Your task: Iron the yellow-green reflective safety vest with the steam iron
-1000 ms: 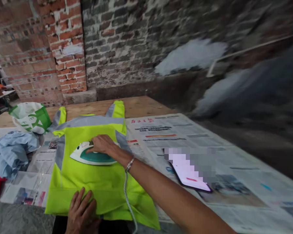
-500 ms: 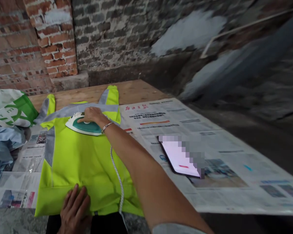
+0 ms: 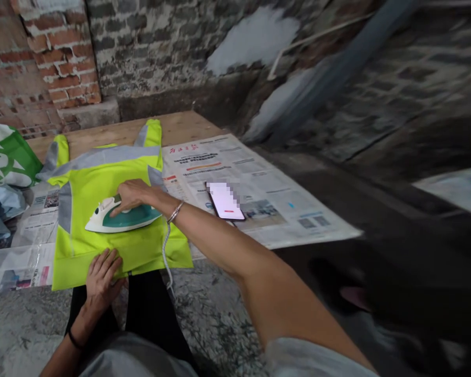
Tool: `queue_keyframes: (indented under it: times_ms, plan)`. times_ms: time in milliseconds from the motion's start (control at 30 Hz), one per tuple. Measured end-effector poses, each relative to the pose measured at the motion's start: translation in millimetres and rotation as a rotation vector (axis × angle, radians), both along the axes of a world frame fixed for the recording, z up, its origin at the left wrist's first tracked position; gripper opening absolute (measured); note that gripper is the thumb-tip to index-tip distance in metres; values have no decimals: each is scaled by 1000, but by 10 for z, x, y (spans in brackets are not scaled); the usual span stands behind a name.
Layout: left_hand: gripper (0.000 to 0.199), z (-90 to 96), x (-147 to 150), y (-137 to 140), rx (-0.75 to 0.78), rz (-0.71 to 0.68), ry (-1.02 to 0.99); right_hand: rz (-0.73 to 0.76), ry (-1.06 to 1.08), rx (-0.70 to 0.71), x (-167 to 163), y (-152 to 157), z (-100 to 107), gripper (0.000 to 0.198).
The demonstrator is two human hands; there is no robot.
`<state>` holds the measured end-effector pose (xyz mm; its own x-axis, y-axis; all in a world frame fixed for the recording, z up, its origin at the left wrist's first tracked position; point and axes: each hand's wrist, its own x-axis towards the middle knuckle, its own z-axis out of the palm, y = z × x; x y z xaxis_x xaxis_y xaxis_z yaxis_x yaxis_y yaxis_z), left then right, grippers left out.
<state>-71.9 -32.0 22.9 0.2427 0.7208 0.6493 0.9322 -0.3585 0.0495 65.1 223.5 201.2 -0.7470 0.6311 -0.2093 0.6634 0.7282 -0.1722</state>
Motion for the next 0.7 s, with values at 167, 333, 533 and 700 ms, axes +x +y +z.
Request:
queue_keyframes:
  times_ms: [167,333,533,700]
  plan:
    - [38,-30,-84,0,4,-20,26,1,-2,5,92,-190,24,64]
    - [39,-47,-131,-36,5,-23,51,-41,27,65,113,-282,-26,58]
    - [38,-29,-77,-38,85,-18,22,-95,56,92,63,-219,-71,56]
    - [37,-15,-16,-46,70,-5,-14,-155,67,131,-109,8,-50,65]
